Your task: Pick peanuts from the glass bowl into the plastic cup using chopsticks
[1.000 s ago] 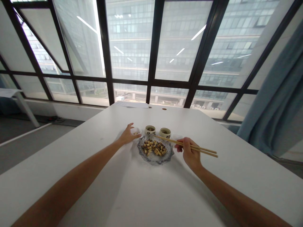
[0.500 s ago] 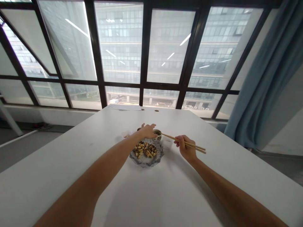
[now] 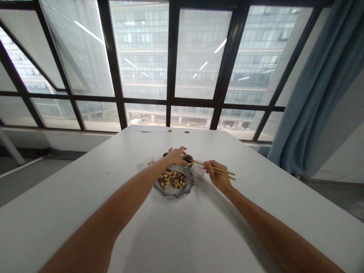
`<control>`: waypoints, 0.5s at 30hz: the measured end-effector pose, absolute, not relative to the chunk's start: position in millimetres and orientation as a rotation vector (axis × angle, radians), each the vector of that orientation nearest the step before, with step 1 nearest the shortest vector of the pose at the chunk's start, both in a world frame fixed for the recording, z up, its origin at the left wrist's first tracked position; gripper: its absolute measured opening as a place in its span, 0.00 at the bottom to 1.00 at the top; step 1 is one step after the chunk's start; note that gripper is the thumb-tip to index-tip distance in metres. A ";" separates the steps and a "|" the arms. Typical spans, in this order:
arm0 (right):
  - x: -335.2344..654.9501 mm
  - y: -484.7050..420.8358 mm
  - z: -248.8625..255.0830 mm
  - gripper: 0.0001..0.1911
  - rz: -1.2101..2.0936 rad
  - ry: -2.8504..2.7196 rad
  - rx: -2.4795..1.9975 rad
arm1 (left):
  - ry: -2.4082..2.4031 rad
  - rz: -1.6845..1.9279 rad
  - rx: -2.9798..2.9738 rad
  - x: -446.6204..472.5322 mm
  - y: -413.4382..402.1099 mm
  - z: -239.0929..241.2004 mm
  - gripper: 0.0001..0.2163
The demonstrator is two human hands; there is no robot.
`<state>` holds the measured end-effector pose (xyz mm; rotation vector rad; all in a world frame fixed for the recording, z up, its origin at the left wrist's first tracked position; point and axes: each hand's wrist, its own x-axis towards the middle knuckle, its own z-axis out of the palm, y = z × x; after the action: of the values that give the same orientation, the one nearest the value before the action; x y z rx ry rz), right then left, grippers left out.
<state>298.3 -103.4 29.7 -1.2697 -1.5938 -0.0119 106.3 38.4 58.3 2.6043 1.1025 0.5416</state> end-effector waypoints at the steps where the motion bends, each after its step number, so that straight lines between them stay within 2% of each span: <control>1: 296.8 -103.9 32.1 0.25 -0.004 -1.597 -1.274 | 1.105 0.538 2.607 106.2 38.7 57.6 0.37; 6: 291.5 -107.4 47.7 0.26 0.064 -1.503 -1.218 | 1.153 0.546 2.584 104.9 41.2 53.0 0.34; 10: 288.6 -116.5 71.6 0.31 0.182 -1.249 -1.082 | 1.161 0.539 2.558 100.8 41.3 55.0 0.32; 15: 276.2 -128.7 85.5 0.32 0.495 -1.498 -1.173 | 1.178 0.709 2.571 68.9 34.5 64.1 0.27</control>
<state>276.2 -128.7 85.5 -1.1730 -1.4982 0.4951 68.9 34.5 64.1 2.5706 1.1780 0.7093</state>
